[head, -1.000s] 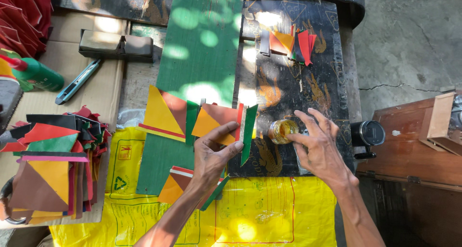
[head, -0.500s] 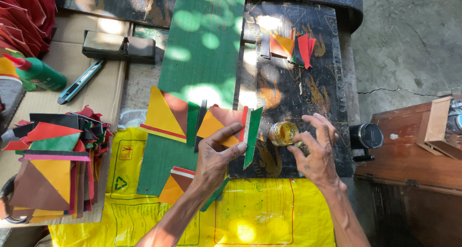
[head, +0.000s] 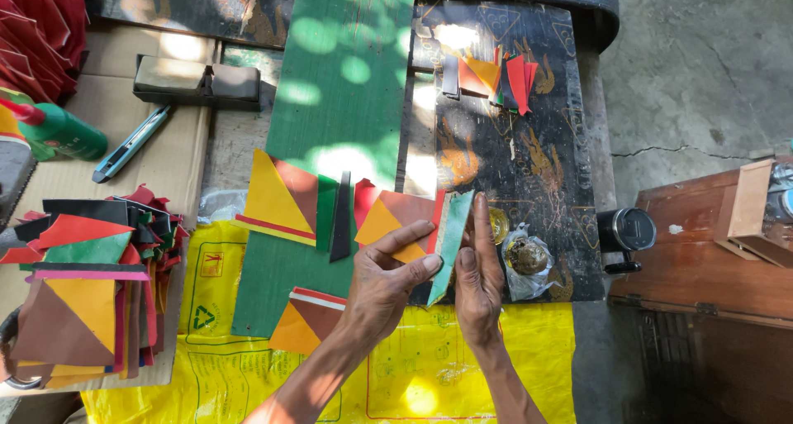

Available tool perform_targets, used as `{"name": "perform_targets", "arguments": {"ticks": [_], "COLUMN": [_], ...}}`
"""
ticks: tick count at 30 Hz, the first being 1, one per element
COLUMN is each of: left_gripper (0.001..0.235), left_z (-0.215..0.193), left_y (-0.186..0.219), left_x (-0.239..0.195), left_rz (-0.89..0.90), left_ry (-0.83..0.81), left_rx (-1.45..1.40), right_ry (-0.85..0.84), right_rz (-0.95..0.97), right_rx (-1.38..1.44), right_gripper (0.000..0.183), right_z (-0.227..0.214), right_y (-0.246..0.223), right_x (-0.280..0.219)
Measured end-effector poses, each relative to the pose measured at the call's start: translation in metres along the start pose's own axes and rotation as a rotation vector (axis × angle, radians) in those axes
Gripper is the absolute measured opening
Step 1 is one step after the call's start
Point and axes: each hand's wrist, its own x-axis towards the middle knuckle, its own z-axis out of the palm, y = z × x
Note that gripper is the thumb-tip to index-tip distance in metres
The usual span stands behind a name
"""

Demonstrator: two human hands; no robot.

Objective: The person assembles small triangular paper crafts by layering colored pieces and applying adhesive to the edges. They handle multiple pre-cut paper shapes, aligning and pressing them together to form stacked units.

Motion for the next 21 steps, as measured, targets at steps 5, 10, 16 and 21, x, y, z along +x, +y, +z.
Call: {"name": "perform_targets", "arguments": {"ticks": [5, 10, 16, 21], "left_gripper": [0.058, 0.059, 0.059, 0.059], "left_z": [-0.003, -0.003, -0.003, 0.000], "left_y": [-0.002, -0.001, 0.004, 0.005], "left_x": [0.001, 0.002, 0.002, 0.002], "left_rz": [-0.004, -0.002, 0.004, -0.006], "left_ry": [0.003, -0.012, 0.011, -0.003], "left_rx": [0.048, 0.033, 0.057, 0.068], "right_ry": [0.003, -0.004, 0.019, 0.009], "right_rz": [0.003, -0.003, -0.043, -0.112], "right_rx": [-0.020, -0.034, -0.390, -0.421], "right_gripper": [0.069, 0.068, 0.065, 0.066], "right_z": [0.000, -0.002, -0.003, -0.007], "right_y": [0.000, 0.004, 0.006, 0.008], "right_x": [-0.002, -0.002, -0.010, -0.008]}}
